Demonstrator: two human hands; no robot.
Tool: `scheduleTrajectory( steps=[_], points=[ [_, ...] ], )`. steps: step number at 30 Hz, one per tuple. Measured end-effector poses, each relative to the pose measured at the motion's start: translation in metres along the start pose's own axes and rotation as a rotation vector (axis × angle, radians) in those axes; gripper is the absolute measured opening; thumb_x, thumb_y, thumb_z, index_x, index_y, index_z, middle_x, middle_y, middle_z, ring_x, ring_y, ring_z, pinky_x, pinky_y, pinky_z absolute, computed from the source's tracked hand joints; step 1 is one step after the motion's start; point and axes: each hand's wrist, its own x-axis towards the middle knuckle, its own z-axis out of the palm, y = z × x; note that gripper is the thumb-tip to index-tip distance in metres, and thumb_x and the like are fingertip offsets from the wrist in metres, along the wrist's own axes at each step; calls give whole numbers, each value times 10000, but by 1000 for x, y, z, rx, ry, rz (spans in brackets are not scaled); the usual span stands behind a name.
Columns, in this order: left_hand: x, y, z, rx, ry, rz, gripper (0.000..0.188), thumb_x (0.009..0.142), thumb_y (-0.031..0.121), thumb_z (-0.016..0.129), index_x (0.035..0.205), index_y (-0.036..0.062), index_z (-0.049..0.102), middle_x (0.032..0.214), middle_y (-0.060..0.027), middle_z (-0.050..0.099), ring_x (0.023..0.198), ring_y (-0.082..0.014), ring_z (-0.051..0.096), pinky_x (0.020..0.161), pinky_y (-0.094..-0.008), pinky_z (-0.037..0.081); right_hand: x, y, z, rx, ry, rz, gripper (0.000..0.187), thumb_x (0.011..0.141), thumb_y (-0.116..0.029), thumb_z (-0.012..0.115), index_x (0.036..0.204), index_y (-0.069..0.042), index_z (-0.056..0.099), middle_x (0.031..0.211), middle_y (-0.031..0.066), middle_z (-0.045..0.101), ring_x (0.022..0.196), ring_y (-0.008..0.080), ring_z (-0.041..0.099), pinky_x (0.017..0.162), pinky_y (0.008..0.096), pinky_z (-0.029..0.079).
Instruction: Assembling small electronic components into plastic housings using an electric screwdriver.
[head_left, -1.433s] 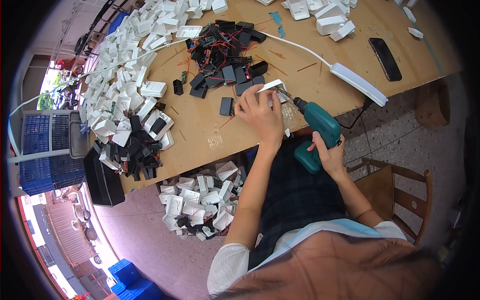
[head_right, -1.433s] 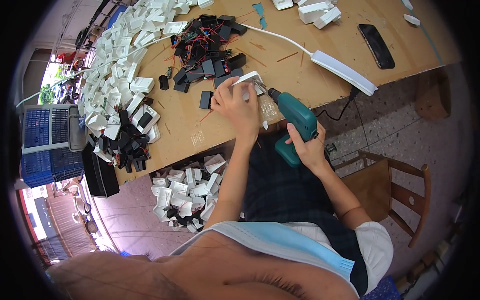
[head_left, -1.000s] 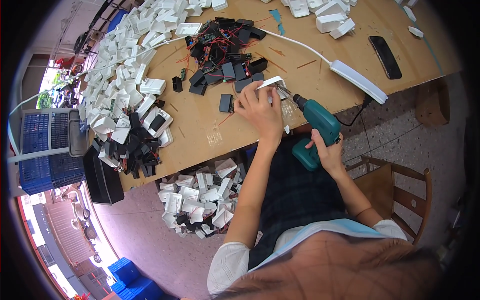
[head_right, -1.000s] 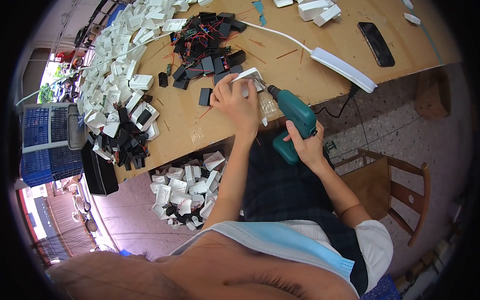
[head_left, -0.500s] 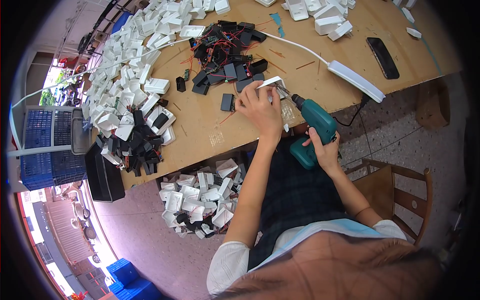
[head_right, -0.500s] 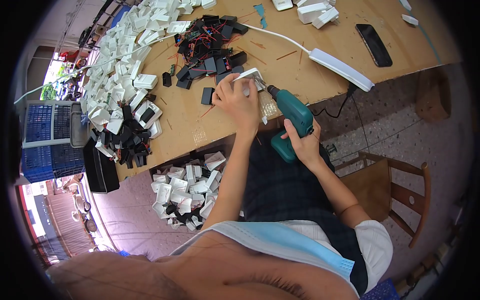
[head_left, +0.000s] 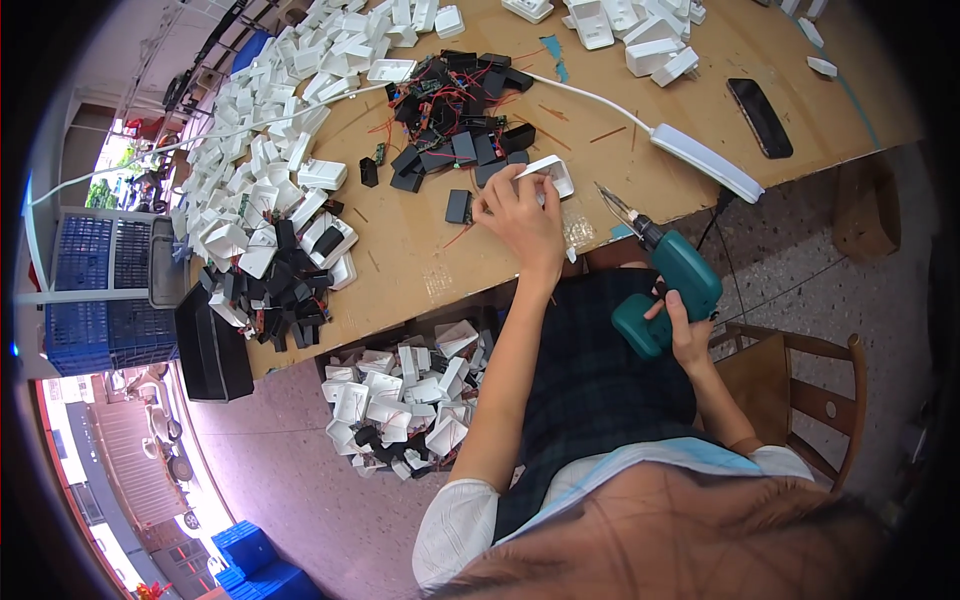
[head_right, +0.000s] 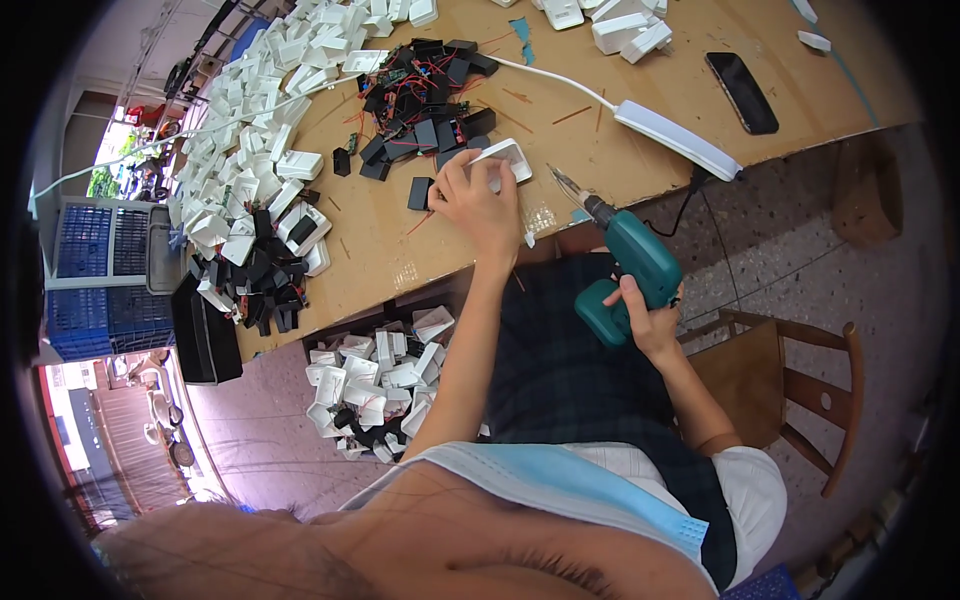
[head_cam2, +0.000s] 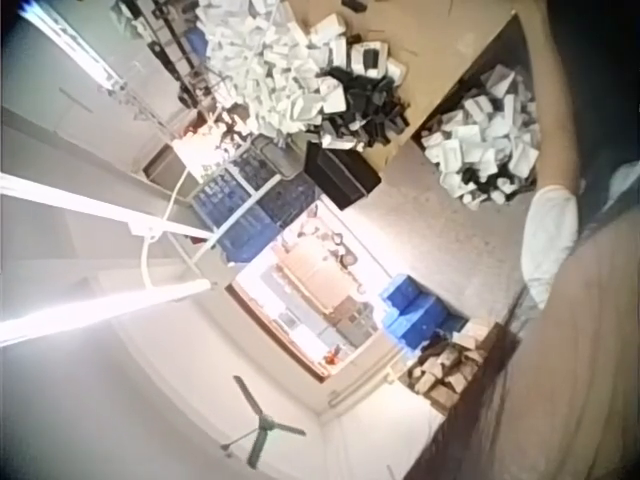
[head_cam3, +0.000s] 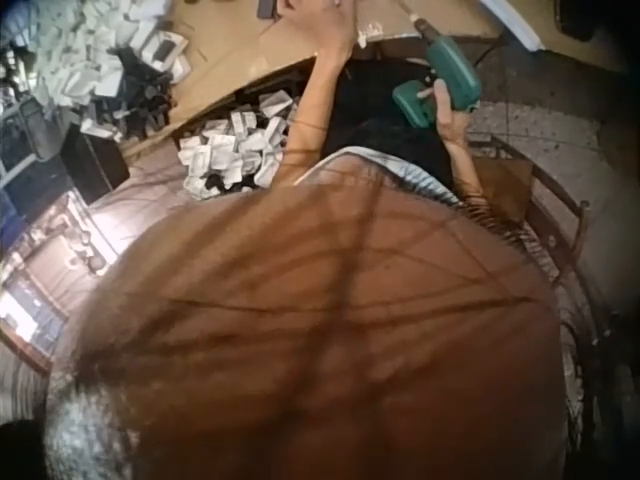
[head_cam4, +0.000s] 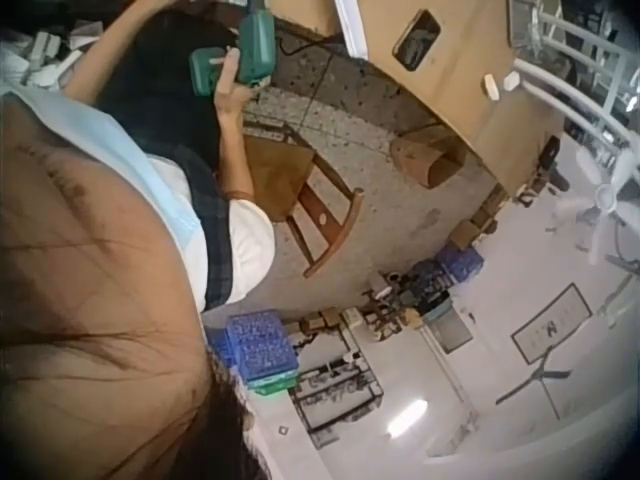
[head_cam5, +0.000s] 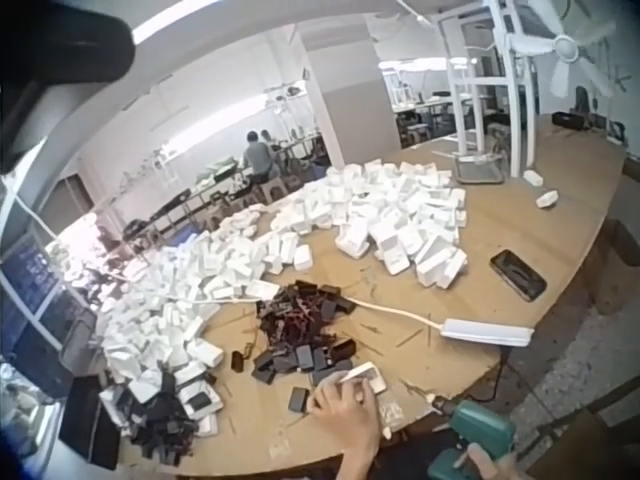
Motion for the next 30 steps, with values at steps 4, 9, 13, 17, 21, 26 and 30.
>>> scheduleTrajectory(
  steps=[4,9,13,17,21,26,30],
  points=[
    [1,-1,-2,22,13,19,124,806,175,779,889,121,703,1179,-39,610,1185,-255,533,1032,-504,298,-6,0,-9,-62,-87,26,330,1044,-200,540,1255,44,608,1077,131,678,754,174,685,758,319,531],
    [2,4,-21,-13,23,60,328,751,154,824,1036,97,673,1215,-88,594,1199,-290,534,1036,-498,349,-5,1,-14,-40,-76,-18,324,1046,-203,533,1246,40,610,1069,130,672,757,169,677,766,318,529],
    [1,-7,-39,-70,-156,25,709,694,231,898,1327,140,589,1293,-142,557,1269,-361,488,1032,-488,379,-6,5,-16,-18,0,-14,310,1052,-190,530,1239,45,609,1061,125,663,757,161,664,752,307,522],
    [9,-44,-49,-147,-363,-4,775,709,228,899,1396,144,550,1278,-129,574,1056,-342,637,821,-449,536,-3,8,-15,-11,12,-12,325,1050,-204,538,1242,49,607,1067,125,662,752,160,659,741,311,519],
    [46,-84,-94,-357,-281,-95,644,799,151,851,1364,85,549,1258,-94,591,929,-238,693,664,-339,573,1,6,-12,4,48,-68,337,1046,-219,542,1240,49,605,1066,123,658,743,162,652,722,313,517],
    [111,-153,-195,-685,-183,-513,536,928,141,747,1388,20,501,1161,-99,651,801,-107,647,625,-228,523,7,3,-3,29,39,-43,342,1040,-234,548,1235,42,600,1071,117,638,742,170,648,694,313,520],
    [158,-202,-266,-617,43,-501,564,954,192,748,1403,-5,469,1025,-72,673,753,-83,615,632,-214,484,14,-1,6,1,34,-33,345,1040,-242,549,1234,38,601,1079,110,634,749,170,648,700,319,525]
  ],
)
